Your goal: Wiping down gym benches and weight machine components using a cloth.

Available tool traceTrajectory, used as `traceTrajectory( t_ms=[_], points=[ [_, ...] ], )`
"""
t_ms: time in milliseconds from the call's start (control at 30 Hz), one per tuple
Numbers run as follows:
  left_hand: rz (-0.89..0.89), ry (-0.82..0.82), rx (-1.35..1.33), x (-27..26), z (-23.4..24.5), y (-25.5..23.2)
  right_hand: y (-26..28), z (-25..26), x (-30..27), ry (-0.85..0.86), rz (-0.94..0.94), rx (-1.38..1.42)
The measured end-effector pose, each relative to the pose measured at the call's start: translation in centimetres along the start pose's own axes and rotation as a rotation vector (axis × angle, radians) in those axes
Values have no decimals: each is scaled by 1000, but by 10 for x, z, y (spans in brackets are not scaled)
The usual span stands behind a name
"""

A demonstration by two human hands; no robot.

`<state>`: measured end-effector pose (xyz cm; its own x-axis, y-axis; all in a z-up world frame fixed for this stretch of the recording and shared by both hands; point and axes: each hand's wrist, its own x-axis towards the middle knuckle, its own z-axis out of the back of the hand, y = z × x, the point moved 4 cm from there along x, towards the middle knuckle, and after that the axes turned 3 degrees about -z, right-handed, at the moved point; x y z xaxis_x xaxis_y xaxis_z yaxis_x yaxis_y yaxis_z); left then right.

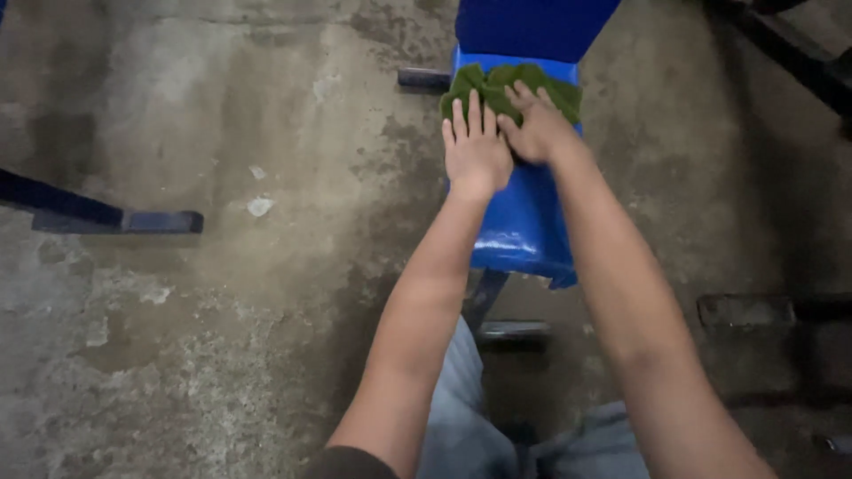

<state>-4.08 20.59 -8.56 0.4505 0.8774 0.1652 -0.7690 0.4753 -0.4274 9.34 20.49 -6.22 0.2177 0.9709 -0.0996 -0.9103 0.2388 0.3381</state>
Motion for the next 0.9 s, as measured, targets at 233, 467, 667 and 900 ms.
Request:
traceTrajectory(
  t_ms=[233,467,667,900],
  points=[
    [-121,-56,29,-53,22,-8,9,-2,-53,8,26,-61],
    [27,159,90,7,23,-6,-12,11,33,166,199,-49],
    [28,167,59,70,-10,11,-16,13,77,67,247,-9],
    [-307,114,191,-16,10,-3,-6,-7,-31,-90,-51,-53]
  ],
)
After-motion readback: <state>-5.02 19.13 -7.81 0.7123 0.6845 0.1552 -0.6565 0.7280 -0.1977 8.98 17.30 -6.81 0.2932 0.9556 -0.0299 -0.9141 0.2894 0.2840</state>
